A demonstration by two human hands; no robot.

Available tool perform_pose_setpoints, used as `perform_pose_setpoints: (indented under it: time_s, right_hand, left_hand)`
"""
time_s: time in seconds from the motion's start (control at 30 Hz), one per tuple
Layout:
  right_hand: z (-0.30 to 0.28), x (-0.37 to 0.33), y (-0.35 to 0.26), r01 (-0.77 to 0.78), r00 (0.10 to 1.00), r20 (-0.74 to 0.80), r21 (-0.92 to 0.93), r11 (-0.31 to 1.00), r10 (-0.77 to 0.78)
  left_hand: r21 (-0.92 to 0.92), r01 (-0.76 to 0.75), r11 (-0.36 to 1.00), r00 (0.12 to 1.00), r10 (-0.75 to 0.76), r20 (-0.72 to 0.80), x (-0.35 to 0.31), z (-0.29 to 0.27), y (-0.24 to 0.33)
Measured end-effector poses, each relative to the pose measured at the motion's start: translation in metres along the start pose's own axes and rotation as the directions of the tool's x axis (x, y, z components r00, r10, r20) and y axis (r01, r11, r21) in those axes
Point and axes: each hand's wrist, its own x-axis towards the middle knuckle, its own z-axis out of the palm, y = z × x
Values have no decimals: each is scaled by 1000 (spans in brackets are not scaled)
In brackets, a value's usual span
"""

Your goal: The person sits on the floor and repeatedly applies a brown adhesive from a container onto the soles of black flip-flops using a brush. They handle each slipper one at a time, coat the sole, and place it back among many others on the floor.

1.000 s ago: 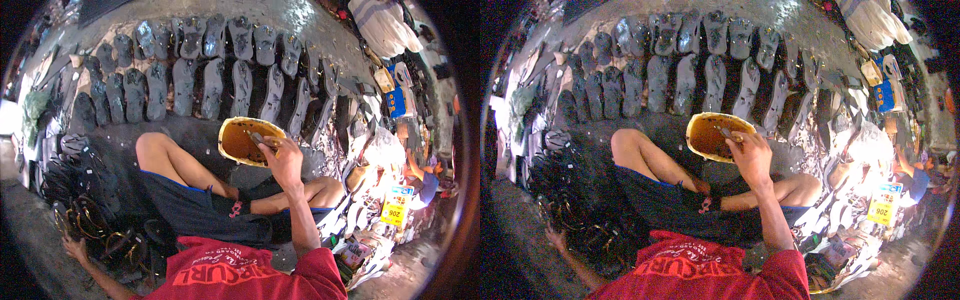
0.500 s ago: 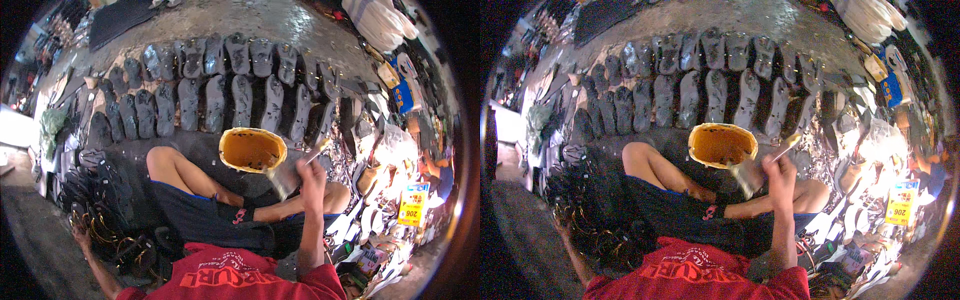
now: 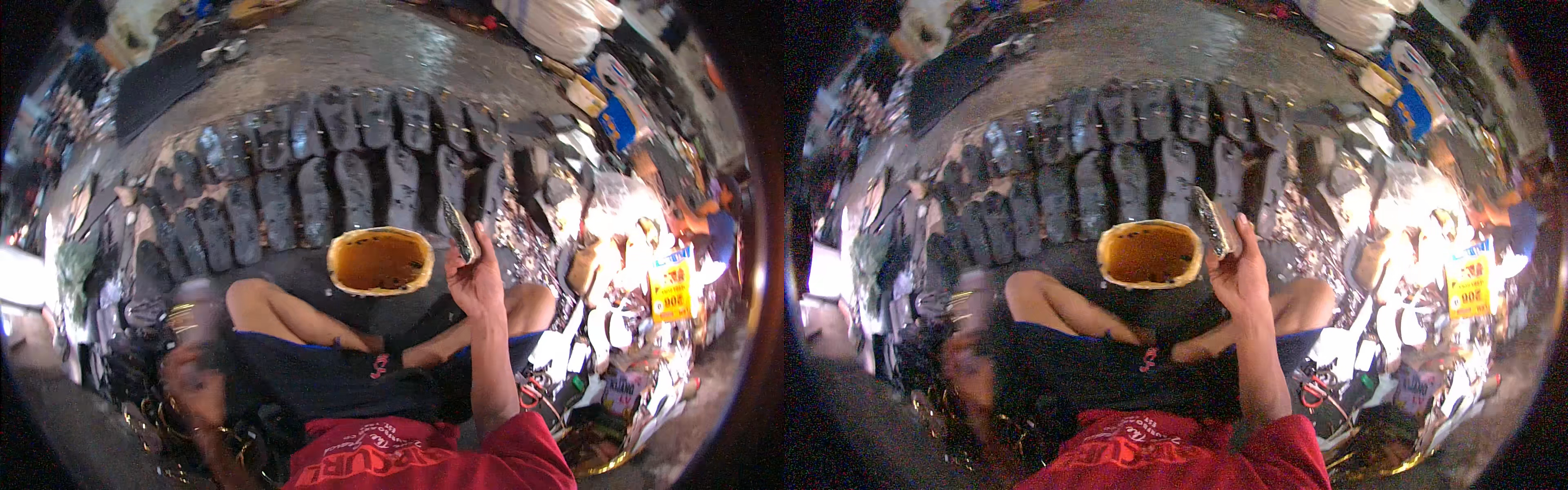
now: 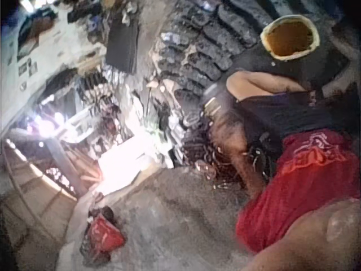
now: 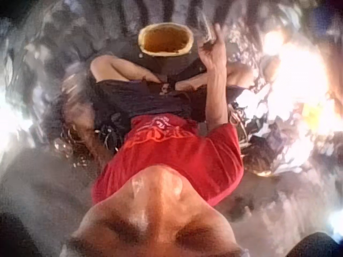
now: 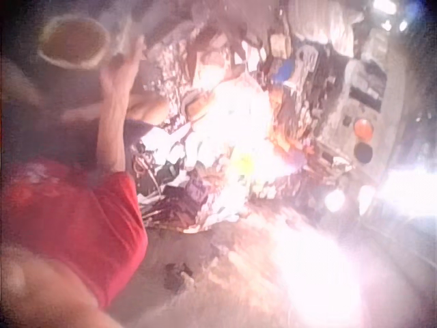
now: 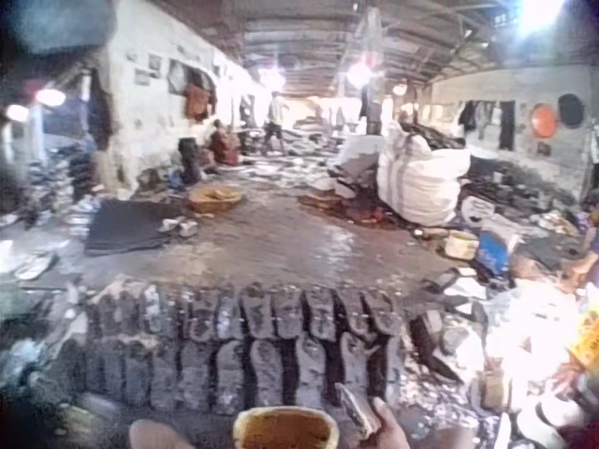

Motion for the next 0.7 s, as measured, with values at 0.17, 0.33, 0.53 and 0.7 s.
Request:
perform_pose_setpoints:
  time_s: [0.17, 0.33, 0.53, 0.7]
  right_hand:
    - [1, -9, -6, 110, 988, -94, -130, 985, -122]
    - [-1, -13, 6, 391, 910, 84, -502, 771, -407]
    - [57, -16, 64, 631, 775, 373, -480, 609, -510]
    - [113, -27, 73, 631, 765, 505, -711, 309, -399]
  left_hand:
    - [76, -180, 981, 962, 160, 222, -18, 89, 63]
    - [-709, 701, 81, 708, -202, 677, 3, 97, 73]
    - [-719, 616, -322, 762, 11, 647, 0, 119, 155]
    - [-763, 524, -378, 851, 198, 486, -2, 115, 180]
